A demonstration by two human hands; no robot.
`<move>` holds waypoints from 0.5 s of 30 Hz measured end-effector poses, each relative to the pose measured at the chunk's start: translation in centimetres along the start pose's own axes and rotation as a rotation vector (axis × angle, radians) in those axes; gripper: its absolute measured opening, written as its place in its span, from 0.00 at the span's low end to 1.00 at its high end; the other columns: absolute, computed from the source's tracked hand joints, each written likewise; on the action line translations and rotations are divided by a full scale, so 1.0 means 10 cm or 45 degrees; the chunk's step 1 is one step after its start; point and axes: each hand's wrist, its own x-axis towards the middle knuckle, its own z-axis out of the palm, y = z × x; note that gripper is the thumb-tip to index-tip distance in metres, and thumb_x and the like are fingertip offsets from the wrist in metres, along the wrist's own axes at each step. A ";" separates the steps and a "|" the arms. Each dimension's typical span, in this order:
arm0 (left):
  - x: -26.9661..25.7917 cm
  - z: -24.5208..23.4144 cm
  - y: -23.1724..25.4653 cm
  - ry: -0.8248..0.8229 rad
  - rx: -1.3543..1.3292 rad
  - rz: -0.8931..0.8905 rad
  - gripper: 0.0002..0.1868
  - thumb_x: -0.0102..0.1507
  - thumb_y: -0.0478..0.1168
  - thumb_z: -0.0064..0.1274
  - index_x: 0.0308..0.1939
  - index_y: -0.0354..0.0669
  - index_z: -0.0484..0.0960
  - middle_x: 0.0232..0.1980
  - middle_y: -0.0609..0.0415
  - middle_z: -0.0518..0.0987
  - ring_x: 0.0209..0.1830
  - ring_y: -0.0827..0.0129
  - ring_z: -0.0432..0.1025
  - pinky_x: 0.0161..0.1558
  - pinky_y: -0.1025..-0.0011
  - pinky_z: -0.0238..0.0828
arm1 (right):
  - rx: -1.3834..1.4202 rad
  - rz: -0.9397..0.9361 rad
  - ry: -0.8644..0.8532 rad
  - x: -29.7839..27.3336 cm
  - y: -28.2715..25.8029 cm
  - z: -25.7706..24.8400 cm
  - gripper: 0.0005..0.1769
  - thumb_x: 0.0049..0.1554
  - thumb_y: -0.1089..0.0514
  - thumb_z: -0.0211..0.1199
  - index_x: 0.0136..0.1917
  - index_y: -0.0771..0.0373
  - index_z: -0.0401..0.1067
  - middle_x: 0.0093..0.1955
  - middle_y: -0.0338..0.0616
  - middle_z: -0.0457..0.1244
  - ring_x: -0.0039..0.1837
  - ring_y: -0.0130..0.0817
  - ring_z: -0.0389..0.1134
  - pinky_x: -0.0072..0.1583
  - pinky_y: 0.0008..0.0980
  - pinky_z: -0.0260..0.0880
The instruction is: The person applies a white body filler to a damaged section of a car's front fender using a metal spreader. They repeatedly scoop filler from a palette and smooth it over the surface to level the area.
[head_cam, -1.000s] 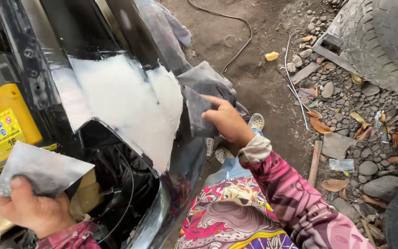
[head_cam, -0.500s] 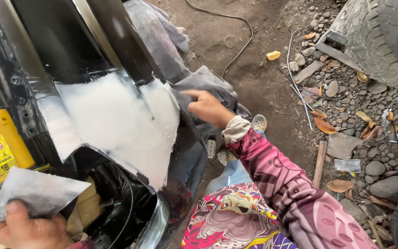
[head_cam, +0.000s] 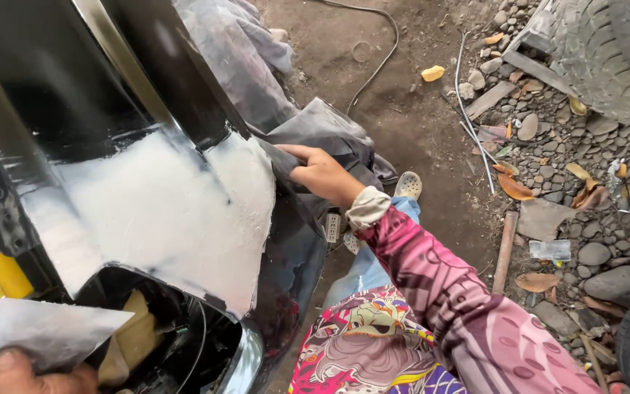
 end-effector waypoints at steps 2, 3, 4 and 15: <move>0.03 -0.03 0.06 0.000 -0.046 -0.042 0.15 0.80 0.38 0.33 0.66 0.32 0.69 0.64 0.31 0.69 0.53 0.45 0.70 0.56 0.54 0.72 | 0.003 0.124 -0.005 0.02 0.00 0.06 0.36 0.49 0.69 0.52 0.72 0.65 0.69 0.59 0.41 0.67 0.55 0.29 0.65 0.57 0.27 0.64; 0.05 -0.06 0.13 -0.027 -0.049 -0.084 0.15 0.81 0.37 0.33 0.67 0.34 0.68 0.65 0.34 0.69 0.55 0.48 0.70 0.58 0.57 0.72 | -0.058 0.018 -0.012 0.00 0.01 0.10 0.36 0.48 0.70 0.51 0.71 0.66 0.69 0.60 0.41 0.68 0.58 0.28 0.66 0.61 0.26 0.64; 0.07 -0.07 0.20 -0.053 -0.058 -0.129 0.14 0.81 0.36 0.34 0.68 0.35 0.67 0.66 0.36 0.68 0.57 0.51 0.70 0.60 0.60 0.71 | -0.121 -0.087 -0.016 -0.04 0.01 0.12 0.35 0.48 0.70 0.51 0.70 0.67 0.69 0.62 0.42 0.68 0.62 0.27 0.66 0.65 0.26 0.64; 0.07 -0.02 0.23 -0.120 0.160 -0.095 0.19 0.77 0.30 0.39 0.73 0.35 0.63 0.66 0.36 0.67 0.57 0.50 0.70 0.63 0.58 0.71 | -0.188 -0.071 0.022 -0.21 -0.06 -0.04 0.35 0.50 0.68 0.51 0.72 0.65 0.69 0.61 0.42 0.69 0.57 0.24 0.67 0.61 0.25 0.68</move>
